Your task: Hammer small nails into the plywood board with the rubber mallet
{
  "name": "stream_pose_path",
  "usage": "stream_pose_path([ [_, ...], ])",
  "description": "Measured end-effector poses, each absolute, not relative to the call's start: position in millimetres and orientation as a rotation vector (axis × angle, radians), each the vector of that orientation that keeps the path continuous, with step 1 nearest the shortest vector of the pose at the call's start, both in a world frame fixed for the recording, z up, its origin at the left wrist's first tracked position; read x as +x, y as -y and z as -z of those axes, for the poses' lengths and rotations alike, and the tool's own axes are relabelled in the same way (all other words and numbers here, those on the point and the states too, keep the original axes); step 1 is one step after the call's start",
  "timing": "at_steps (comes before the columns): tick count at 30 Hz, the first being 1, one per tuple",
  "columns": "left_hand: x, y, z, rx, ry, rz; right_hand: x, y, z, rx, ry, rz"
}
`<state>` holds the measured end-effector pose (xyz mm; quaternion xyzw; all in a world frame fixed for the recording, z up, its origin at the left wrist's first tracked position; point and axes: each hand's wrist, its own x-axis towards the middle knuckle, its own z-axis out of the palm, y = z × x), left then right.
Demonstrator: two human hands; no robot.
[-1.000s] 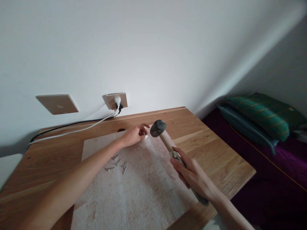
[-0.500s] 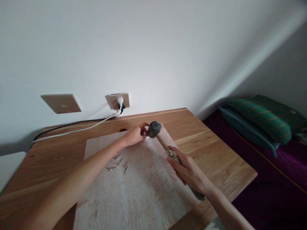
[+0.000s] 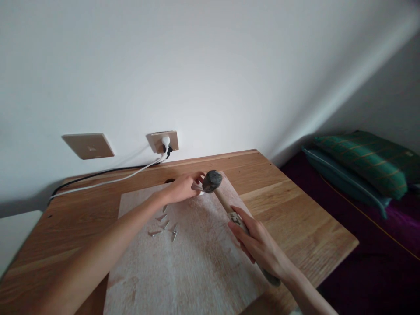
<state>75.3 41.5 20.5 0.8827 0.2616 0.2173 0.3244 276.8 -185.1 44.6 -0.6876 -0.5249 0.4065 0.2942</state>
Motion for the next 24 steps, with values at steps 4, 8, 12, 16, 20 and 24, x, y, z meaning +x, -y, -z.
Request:
stream_pose_path([
  [4, 36, -40, -51, 2.509, -0.726, -0.373, 282, 206, -42, -1.877, 1.347, -1.127],
  [8, -1, -22, -69, 2.63, -0.819, 0.008, 287, 223, -39, -1.935, 1.348, -1.11],
  [12, -10, -4, -69, 2.621, -0.841, 0.08, 289, 225, -35, -1.95, 1.378, -1.021],
  [16, 2, -5, -60, 2.642, -0.729, -0.045, 290, 222, -31, -1.966, 1.391, -0.936],
  [20, 23, -19, -55, 2.585, -0.617, -0.332, 291, 223, -28, -1.98, 1.352, -0.933],
  [24, 47, -30, -46, 2.434, -0.635, -0.515, 290, 224, -28, -1.96, 1.308, -1.011],
])
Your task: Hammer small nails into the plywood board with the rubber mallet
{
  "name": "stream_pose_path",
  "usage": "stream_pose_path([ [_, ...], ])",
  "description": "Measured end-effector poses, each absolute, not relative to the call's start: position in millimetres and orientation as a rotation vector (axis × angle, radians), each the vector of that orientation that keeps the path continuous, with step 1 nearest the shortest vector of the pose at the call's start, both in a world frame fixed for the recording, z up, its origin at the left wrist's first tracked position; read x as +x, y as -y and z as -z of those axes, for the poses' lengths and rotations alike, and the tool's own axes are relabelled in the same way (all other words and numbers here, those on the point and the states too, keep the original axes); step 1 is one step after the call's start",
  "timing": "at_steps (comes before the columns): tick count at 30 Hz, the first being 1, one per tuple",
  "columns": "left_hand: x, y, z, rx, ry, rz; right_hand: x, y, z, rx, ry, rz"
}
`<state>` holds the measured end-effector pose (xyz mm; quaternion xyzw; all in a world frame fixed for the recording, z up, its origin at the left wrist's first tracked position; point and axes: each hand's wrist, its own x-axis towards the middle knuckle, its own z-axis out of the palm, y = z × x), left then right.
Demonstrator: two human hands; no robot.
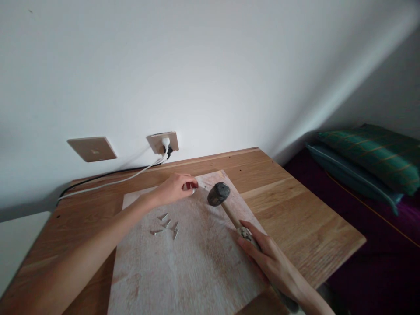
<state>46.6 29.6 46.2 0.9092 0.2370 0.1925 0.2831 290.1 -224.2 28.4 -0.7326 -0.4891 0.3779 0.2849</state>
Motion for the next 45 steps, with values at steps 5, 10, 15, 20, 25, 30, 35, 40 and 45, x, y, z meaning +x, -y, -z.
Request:
stream_pose_path([
  [5, 57, -32, -31, 2.417, -0.706, -0.549, 290, 224, -28, -1.973, 1.27, -1.028],
  [10, 55, -31, -21, 2.413, -0.746, -0.612, 291, 224, -26, -1.966, 1.224, -1.063],
  [15, 54, -30, -13, 2.364, -0.768, -0.646, 290, 223, -29, -1.957, 1.217, -1.125],
  [20, 55, -25, -8, 2.446, -0.715, -0.672, 290, 222, -29, -1.959, 1.29, -1.074],
  [25, 55, -26, -5, 2.458, -0.677, -0.736, 289, 222, -31, -1.982, 1.264, -1.113],
  [30, 56, -27, -1, 2.386, -0.721, -0.717, 282, 215, -38, -1.953, 1.253, -1.134],
  [35, 57, -27, -3, 2.279, -0.773, -0.673, 272, 196, -47, -1.862, 1.294, -1.148],
  [40, 56, -26, -8, 2.227, -0.783, -0.665, 267, 178, -52, -1.803, 1.454, -1.102],
  [45, 56, -27, -8, 2.212, -0.815, -0.655, 265, 172, -53, -1.804, 1.518, -1.124],
])
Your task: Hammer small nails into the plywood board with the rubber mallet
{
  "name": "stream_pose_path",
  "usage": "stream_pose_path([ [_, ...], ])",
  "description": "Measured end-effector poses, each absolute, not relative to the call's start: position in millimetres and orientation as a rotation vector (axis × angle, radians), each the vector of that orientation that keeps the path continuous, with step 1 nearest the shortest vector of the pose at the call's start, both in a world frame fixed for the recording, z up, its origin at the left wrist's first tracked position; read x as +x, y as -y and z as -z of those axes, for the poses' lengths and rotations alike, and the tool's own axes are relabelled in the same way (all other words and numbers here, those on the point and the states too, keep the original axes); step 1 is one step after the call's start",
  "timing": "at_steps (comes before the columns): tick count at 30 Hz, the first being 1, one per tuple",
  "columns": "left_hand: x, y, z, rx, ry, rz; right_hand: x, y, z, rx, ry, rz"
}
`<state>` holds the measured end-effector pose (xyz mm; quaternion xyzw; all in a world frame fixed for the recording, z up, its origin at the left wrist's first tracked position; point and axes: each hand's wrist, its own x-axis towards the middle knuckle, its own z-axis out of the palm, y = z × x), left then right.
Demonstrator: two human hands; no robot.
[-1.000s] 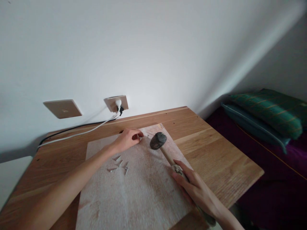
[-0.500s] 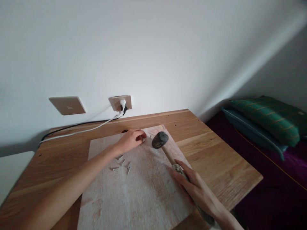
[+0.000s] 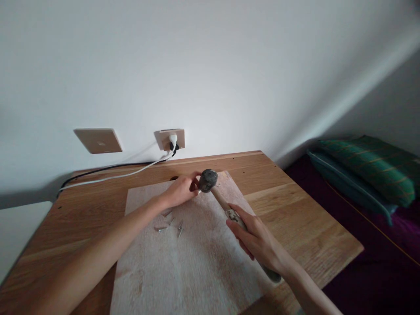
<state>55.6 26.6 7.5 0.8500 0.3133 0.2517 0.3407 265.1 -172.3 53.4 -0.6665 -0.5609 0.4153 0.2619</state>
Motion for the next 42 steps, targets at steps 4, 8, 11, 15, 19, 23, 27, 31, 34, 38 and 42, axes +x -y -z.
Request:
stream_pose_path([
  [4, 55, -26, -9, 2.21, -0.829, -0.642, 264, 173, -56, -1.809, 1.549, -1.103],
  [8, 56, -25, -8, 2.209, -0.821, -0.645, 261, 173, -56, -1.791, 1.534, -1.115],
  [11, 57, -26, -6, 2.207, -0.81, -0.65, 259, 172, -54, -1.786, 1.51, -1.13],
  [15, 49, -30, -15, 2.218, -0.741, -0.627, 263, 179, -48, -1.821, 1.464, -1.139],
  [19, 17, -29, -46, 2.433, -0.637, -0.448, 272, 197, -45, -1.878, 1.457, -1.133],
  [23, -21, -13, -75, 2.579, -0.494, -0.085, 280, 214, -42, -1.926, 1.48, -1.093],
  [27, -40, 5, -76, 2.633, -0.536, 0.022, 285, 219, -36, -1.978, 1.501, -0.969],
  [31, -41, 8, -65, 2.632, -0.522, -0.013, 287, 218, -32, -2.019, 1.521, -0.927],
  [34, -39, 7, -60, 2.651, -0.548, -0.029, 287, 218, -31, -2.017, 1.519, -0.932],
  [38, -35, 5, -52, 2.677, -0.587, -0.11, 288, 219, -31, -2.022, 1.506, -0.943],
  [42, -16, -4, -41, 2.537, -0.699, -0.384, 289, 219, -30, -2.046, 1.495, -0.943],
])
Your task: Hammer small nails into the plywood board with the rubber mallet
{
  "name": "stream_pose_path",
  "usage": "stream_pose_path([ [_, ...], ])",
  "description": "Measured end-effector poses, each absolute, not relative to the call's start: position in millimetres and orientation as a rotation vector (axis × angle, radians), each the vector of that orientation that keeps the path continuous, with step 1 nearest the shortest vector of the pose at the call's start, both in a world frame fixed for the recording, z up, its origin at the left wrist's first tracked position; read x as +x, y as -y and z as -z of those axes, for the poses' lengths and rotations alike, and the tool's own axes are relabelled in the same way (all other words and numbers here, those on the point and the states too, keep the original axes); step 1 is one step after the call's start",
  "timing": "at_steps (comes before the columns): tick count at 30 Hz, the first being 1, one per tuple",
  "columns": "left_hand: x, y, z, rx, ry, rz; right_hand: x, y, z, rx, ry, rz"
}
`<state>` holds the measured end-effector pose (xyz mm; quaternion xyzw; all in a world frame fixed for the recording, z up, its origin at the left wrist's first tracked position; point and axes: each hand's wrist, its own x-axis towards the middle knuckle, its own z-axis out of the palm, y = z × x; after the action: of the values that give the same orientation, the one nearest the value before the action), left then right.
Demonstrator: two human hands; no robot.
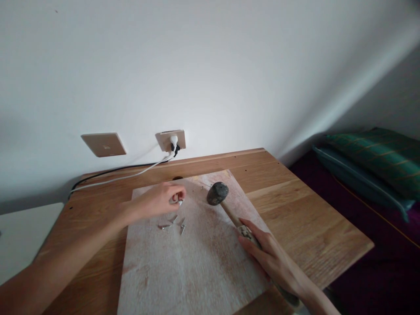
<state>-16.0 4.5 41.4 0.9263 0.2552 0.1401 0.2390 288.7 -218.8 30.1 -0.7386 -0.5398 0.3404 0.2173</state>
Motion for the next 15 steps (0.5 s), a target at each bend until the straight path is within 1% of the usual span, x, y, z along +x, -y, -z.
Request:
stream_pose_path([
  [3, 6, -16, -34, 2.368, -0.739, -0.597, 287, 217, -32, -2.026, 1.476, -1.064],
  [5, 18, -22, -28, 2.295, -0.758, -0.661, 285, 216, -34, -2.007, 1.451, -1.12],
  [11, 29, -27, -11, 2.217, -0.865, -0.727, 284, 215, -37, -1.98, 1.424, -1.124],
  [15, 26, -24, -9, 2.234, -0.858, -0.708, 285, 215, -35, -1.977, 1.422, -1.064],
])
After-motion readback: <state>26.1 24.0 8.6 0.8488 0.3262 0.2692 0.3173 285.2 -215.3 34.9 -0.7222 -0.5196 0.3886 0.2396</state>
